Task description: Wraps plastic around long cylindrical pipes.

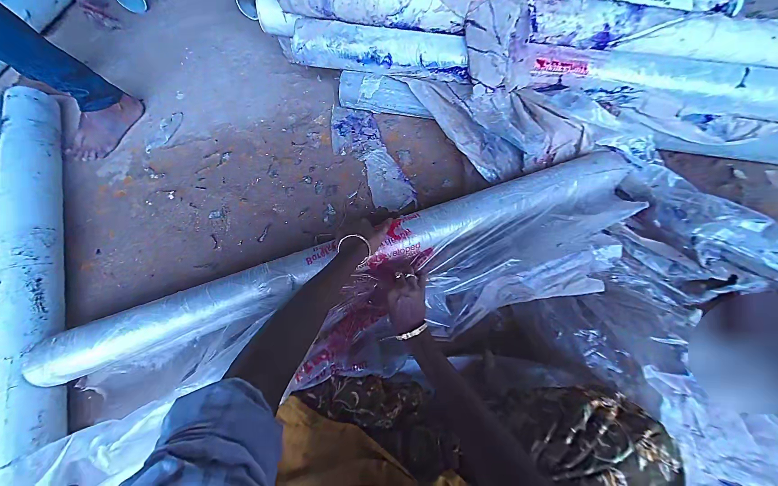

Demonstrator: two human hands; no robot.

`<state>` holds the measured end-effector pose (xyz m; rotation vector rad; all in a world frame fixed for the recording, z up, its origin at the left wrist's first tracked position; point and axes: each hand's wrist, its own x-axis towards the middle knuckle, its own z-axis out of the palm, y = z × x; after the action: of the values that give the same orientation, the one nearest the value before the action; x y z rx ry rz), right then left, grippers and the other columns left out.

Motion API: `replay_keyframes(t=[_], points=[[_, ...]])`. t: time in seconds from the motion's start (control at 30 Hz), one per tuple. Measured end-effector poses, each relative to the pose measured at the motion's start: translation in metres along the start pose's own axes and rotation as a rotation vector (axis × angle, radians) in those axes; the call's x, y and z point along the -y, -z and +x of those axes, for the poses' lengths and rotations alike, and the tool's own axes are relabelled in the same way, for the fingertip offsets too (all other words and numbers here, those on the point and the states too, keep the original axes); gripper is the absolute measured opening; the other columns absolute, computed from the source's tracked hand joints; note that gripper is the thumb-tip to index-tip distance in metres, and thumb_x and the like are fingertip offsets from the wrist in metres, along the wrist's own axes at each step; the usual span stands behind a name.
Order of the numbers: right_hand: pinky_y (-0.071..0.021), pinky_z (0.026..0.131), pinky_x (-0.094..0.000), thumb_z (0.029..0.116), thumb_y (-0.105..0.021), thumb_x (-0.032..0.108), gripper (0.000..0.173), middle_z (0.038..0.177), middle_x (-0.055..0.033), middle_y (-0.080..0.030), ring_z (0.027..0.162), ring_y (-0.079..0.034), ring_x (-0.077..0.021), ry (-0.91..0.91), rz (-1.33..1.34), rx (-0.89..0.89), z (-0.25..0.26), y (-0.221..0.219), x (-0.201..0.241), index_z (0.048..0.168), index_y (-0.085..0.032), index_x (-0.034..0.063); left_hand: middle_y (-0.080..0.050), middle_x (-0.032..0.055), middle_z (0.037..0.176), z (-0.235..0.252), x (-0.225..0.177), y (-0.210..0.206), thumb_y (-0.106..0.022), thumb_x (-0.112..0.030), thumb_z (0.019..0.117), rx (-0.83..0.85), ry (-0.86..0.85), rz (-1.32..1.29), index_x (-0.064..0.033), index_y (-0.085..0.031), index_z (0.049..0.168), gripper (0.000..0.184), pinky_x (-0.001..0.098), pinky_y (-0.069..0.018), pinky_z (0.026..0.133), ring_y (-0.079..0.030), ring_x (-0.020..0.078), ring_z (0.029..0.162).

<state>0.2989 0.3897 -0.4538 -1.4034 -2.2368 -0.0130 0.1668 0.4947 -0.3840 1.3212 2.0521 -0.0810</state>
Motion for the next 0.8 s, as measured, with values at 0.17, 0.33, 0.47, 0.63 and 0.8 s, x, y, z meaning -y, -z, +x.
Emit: replay_keyframes(t=[0.17,0.33,0.47,0.63,0.8], points=[[-0.0414,0.106,-0.0672,0.0942,-0.056,-0.005,0.029,0.127,-0.0257,-0.069,0.124,-0.062,-0.0476,-0.120,0.100,0.294,-0.021,0.021,-0.009,0.118,-0.073,-0.0050,-0.065,0.0318,0.123,0.031,0.004,0.007,-0.032,-0.059,0.1079,-0.027,-0.110,-0.014,0.0085,-0.066,0.118,0.076,0.0662,-0.0447,0.101,-0.061,0.0461,0.122],[-0.0358,0.112,-0.0614,0.1032,-0.051,0.009,0.035,0.137,-0.0281,-0.061,0.135,-0.051,-0.0462,-0.274,0.092,0.772,0.015,0.025,-0.007,0.133,-0.063,-0.0057,-0.053,0.0249,0.149,-0.035,-0.005,-0.033,-0.046,-0.031,0.1093,-0.298,-0.467,0.192,-0.0044,-0.054,0.147,0.047,0.0575,-0.0293,0.118,-0.046,0.0411,0.142],[-0.0320,0.114,-0.0606,0.1026,-0.051,0.006,0.038,0.136,-0.0307,-0.061,0.134,-0.052,-0.0469,-0.345,0.087,0.723,0.004,0.015,-0.005,0.135,-0.059,-0.0112,-0.016,0.0203,0.171,-0.055,-0.019,-0.063,-0.046,-0.051,0.1056,-0.195,-0.348,0.163,-0.0233,-0.025,0.165,0.069,0.0651,-0.0077,0.123,-0.012,0.0394,0.159],[-0.0390,0.108,-0.0678,0.0959,-0.062,0.005,0.029,0.126,-0.0251,-0.069,0.127,-0.059,-0.0484,-0.130,0.119,0.394,0.009,0.039,-0.001,0.122,-0.074,0.0022,-0.028,0.0261,0.165,-0.016,-0.026,-0.019,-0.052,-0.069,0.0962,-0.196,-0.279,0.148,-0.0188,-0.035,0.161,0.084,0.0641,-0.0192,0.121,-0.024,0.0441,0.154],[-0.0403,0.106,-0.0649,0.0955,-0.062,0.007,0.028,0.124,-0.0229,-0.070,0.125,-0.060,-0.0454,-0.091,0.088,0.460,0.054,0.030,0.000,0.120,-0.075,0.0038,-0.034,0.0249,0.162,0.018,-0.021,0.005,-0.061,-0.057,0.0978,-0.104,-0.600,0.308,-0.0170,-0.031,0.163,0.082,0.0600,-0.0388,0.112,-0.040,0.0424,0.147]])
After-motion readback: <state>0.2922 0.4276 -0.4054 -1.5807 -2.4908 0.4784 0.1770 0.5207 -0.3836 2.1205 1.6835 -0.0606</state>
